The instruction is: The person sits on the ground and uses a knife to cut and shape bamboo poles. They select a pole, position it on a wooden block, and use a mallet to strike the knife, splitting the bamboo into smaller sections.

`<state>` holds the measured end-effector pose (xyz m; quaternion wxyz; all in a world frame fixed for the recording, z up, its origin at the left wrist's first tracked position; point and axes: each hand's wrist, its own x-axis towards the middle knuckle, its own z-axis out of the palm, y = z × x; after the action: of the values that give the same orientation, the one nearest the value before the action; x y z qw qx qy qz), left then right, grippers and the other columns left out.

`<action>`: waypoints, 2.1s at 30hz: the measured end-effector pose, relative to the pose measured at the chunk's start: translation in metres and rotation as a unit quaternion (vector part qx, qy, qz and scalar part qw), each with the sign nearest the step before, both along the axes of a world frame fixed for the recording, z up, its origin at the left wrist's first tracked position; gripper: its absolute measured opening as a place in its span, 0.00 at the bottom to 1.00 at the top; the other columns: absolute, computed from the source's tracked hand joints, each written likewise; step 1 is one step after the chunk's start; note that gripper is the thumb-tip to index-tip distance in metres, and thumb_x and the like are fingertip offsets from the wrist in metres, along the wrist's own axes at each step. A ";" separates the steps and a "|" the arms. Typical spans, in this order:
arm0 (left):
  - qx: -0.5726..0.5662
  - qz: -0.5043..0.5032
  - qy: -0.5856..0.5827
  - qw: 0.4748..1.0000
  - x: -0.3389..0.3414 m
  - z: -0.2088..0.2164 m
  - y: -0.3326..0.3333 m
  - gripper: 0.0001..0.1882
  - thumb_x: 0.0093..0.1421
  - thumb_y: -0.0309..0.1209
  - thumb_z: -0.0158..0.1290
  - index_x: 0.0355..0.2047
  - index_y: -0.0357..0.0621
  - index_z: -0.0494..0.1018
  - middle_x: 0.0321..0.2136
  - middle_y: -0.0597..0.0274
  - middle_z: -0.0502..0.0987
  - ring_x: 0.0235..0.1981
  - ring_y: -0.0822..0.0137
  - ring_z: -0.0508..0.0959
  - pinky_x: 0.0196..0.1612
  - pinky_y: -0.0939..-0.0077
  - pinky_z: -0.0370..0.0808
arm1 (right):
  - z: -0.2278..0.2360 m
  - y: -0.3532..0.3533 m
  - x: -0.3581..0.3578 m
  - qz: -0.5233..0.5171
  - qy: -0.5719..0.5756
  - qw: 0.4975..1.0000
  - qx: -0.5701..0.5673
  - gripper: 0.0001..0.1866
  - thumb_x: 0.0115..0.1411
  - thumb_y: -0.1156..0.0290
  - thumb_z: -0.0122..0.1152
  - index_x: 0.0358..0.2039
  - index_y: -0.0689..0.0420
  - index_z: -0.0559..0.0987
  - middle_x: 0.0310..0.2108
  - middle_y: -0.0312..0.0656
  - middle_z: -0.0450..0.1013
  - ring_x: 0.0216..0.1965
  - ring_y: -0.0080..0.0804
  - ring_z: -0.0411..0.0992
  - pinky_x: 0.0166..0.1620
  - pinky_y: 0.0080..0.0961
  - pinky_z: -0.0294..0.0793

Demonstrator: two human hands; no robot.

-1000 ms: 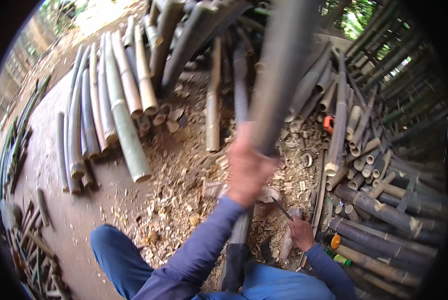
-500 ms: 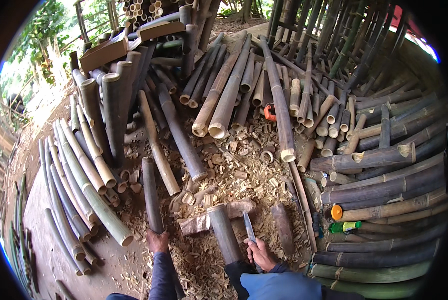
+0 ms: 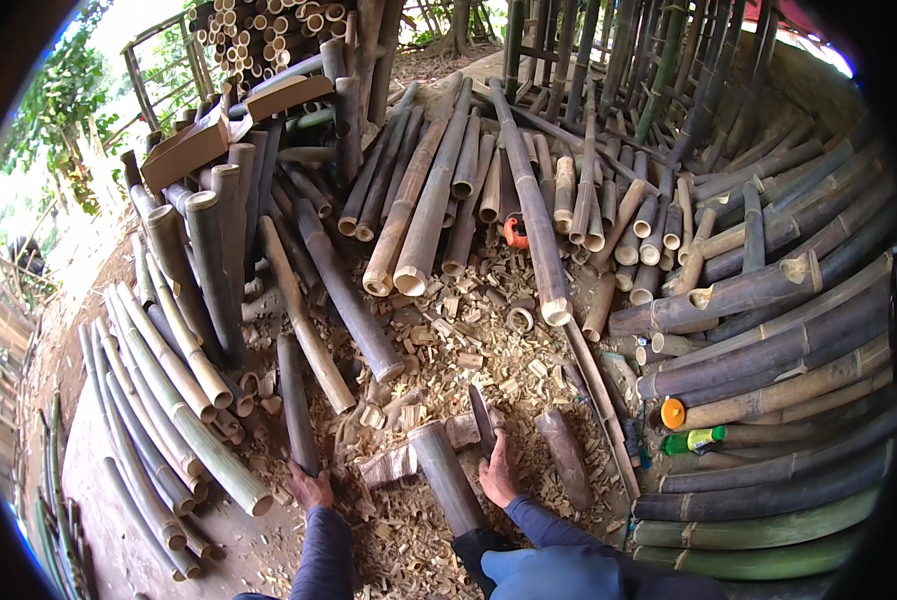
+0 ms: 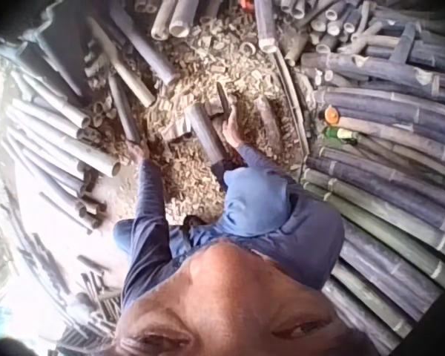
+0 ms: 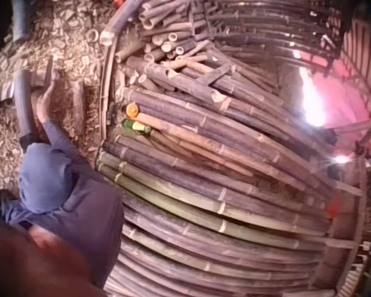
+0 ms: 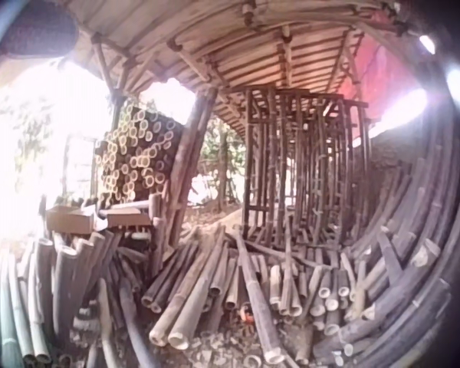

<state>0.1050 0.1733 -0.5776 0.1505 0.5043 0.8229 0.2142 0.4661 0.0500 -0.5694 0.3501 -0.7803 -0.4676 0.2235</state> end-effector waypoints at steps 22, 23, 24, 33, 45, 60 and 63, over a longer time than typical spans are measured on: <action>0.229 -0.033 -0.497 0.836 0.122 0.178 -0.039 0.33 0.55 0.29 0.68 0.58 0.33 0.68 0.45 0.55 0.78 0.43 0.67 0.79 0.45 0.72 0.77 | 0.153 -0.053 -0.088 0.242 0.191 0.942 -0.133 0.45 0.49 0.56 0.79 0.62 0.56 0.65 0.45 0.59 0.77 0.49 0.59 0.78 0.52 0.46 0.76; 0.215 -0.029 -0.536 0.816 0.125 0.190 -0.041 0.32 0.57 0.30 0.67 0.59 0.34 0.68 0.46 0.56 0.78 0.44 0.67 0.78 0.47 0.71 0.77 | 0.152 -0.053 -0.086 0.230 0.173 0.954 -0.085 0.44 0.48 0.59 0.79 0.62 0.56 0.66 0.42 0.57 0.79 0.46 0.59 0.79 0.50 0.46 0.77; 0.201 -0.027 -0.574 0.793 0.127 0.198 -0.041 0.31 0.59 0.30 0.66 0.59 0.34 0.68 0.46 0.56 0.77 0.46 0.67 0.78 0.49 0.70 0.76 | 0.162 -0.048 -0.078 0.235 0.184 0.951 -0.076 0.42 0.48 0.59 0.79 0.61 0.56 0.68 0.42 0.56 0.79 0.46 0.57 0.79 0.50 0.45 0.77; 0.066 0.068 -0.606 0.790 0.127 0.128 -0.067 0.13 0.63 0.28 0.61 0.47 0.41 0.78 0.37 0.67 0.80 0.35 0.75 0.77 0.37 0.78 0.75 | 0.150 -0.046 -0.006 0.238 0.395 0.887 -0.012 0.39 0.48 0.60 0.76 0.58 0.64 0.71 0.44 0.46 0.77 0.42 0.37 0.78 0.48 0.36 0.77; 0.112 -0.088 -0.464 0.874 0.152 0.075 -0.062 0.10 0.59 0.25 0.60 0.41 0.33 0.80 0.33 0.58 0.84 0.33 0.67 0.82 0.40 0.72 0.79 | 0.163 -0.057 0.015 0.195 0.639 0.734 -0.125 0.35 0.49 0.64 0.70 0.57 0.64 0.71 0.38 0.43 0.76 0.34 0.33 0.79 0.40 0.33 0.82; -0.064 -0.138 -0.058 0.987 0.168 0.026 0.027 0.21 0.64 0.43 0.56 0.51 0.43 0.72 0.44 0.45 0.82 0.46 0.45 0.81 0.49 0.52 0.76 | 0.189 -0.029 0.034 0.119 0.399 0.909 0.003 0.43 0.47 0.57 0.74 0.61 0.64 0.69 0.42 0.42 0.74 0.43 0.30 0.74 0.45 0.29 0.77; -0.020 -0.128 -0.019 0.991 0.172 0.019 0.020 0.20 0.65 0.44 0.54 0.50 0.43 0.72 0.45 0.46 0.81 0.47 0.46 0.80 0.49 0.53 0.76 | 0.211 0.000 0.047 0.062 0.394 0.915 0.062 0.41 0.46 0.55 0.74 0.57 0.64 0.71 0.40 0.41 0.74 0.36 0.30 0.75 0.41 0.29 0.79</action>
<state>0.2767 0.1932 -0.5583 0.2021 0.5981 0.7528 0.1865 0.5130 0.0497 -0.3587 0.5394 -0.5750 -0.3519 0.5046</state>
